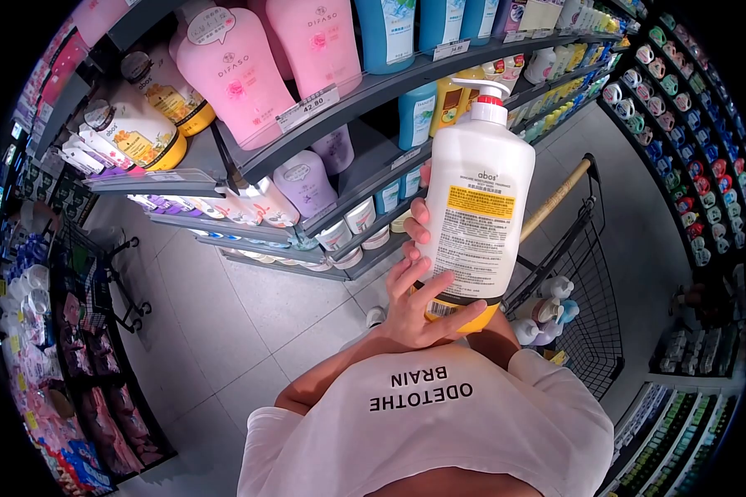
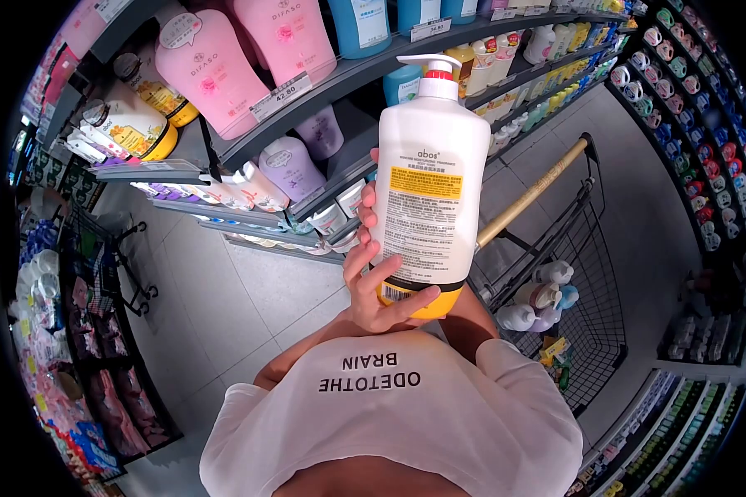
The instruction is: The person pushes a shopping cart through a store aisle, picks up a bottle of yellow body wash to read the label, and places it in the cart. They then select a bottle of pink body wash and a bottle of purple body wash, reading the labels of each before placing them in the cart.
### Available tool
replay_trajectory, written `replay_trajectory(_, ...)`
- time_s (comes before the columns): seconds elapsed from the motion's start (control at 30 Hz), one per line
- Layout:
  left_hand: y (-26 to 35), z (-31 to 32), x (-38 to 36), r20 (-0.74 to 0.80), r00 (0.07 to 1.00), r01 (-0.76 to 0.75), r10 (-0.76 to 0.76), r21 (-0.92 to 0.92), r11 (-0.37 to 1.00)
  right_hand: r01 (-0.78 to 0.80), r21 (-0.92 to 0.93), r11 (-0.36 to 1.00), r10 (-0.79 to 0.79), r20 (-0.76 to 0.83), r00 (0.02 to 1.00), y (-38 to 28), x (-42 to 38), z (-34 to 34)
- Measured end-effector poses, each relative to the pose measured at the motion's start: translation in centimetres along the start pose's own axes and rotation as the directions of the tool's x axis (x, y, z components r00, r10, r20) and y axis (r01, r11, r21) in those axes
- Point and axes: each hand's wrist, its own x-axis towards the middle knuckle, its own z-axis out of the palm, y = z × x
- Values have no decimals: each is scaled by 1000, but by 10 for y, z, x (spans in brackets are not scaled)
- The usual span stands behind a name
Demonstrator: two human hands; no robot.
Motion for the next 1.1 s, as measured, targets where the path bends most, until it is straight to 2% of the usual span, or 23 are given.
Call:
replay_trajectory(0.2,0,1,0,-15,1000,-12,12,5,1000,-58,3,998,58,34,998,-4,-1,-3)
replay_trajectory(0.4,3,0,-2,-1,1000,26,-26,-48,999,-55,-1,998,55,24,998,-4,-2,-2)
replay_trajectory(0.5,3,-1,-3,9,1000,26,-25,-51,998,3,-12,1000,-4,-25,1000,1,-2,4)
replay_trajectory(0.8,4,2,-4,-19,1000,20,-20,-42,999,-9,-23,1000,8,-27,1000,0,-3,2)
replay_trajectory(0.9,5,0,-4,-7,1000,27,-28,-39,999,-69,-3,998,69,-3,998,-4,-4,0)
replay_trajectory(1.1,3,-2,-3,-5,1000,-21,21,12,1000,-9,-23,1000,9,-18,1000,1,-4,1)
